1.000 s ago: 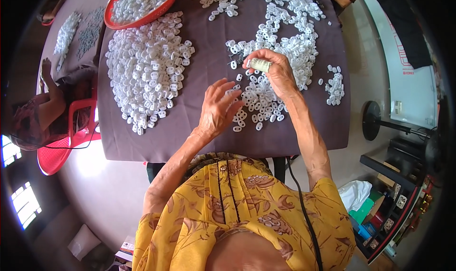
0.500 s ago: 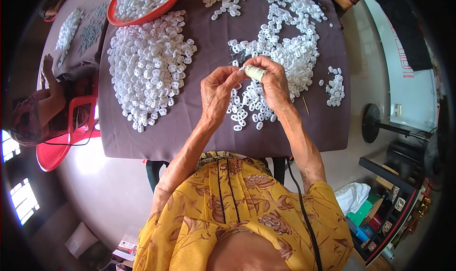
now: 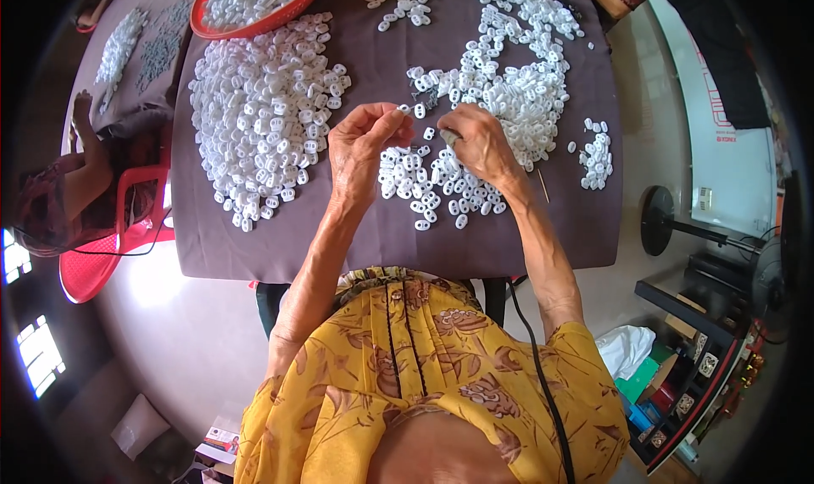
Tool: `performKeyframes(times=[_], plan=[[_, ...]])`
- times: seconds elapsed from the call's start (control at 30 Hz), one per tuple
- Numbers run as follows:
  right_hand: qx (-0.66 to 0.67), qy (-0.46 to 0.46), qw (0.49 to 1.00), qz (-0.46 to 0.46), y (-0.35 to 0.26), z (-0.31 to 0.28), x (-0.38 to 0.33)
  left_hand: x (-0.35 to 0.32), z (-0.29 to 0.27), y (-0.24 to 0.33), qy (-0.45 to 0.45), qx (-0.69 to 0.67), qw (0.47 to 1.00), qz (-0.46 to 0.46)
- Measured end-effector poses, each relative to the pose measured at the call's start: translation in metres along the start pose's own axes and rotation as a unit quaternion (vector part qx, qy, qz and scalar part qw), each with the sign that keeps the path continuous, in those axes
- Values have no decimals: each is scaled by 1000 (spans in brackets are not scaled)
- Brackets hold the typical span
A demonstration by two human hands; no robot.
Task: The person assembles plastic cord locks by joining small plastic components together by hand.
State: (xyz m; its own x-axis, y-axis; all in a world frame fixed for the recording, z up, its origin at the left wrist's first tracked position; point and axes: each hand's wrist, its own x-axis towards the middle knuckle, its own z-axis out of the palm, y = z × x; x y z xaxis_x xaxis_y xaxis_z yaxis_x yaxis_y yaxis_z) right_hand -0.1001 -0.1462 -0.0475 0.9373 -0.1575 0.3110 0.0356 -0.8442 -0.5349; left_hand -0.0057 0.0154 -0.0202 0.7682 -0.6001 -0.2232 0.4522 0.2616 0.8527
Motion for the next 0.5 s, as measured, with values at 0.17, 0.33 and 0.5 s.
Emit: performKeyframes(times=[0.17, 0.33, 0.5], plan=[[-170, -46, 983, -52, 1, 7, -2, -1, -8, 1, -2, 22, 1000, -11], [-157, -59, 985, -45, 9, 4, -2, -4, -8, 3, -5, 43, 999, -15], [-165, -69, 982, -62, 6, 2, 3, -6, -6, 2, -13, 44, 999, -18]])
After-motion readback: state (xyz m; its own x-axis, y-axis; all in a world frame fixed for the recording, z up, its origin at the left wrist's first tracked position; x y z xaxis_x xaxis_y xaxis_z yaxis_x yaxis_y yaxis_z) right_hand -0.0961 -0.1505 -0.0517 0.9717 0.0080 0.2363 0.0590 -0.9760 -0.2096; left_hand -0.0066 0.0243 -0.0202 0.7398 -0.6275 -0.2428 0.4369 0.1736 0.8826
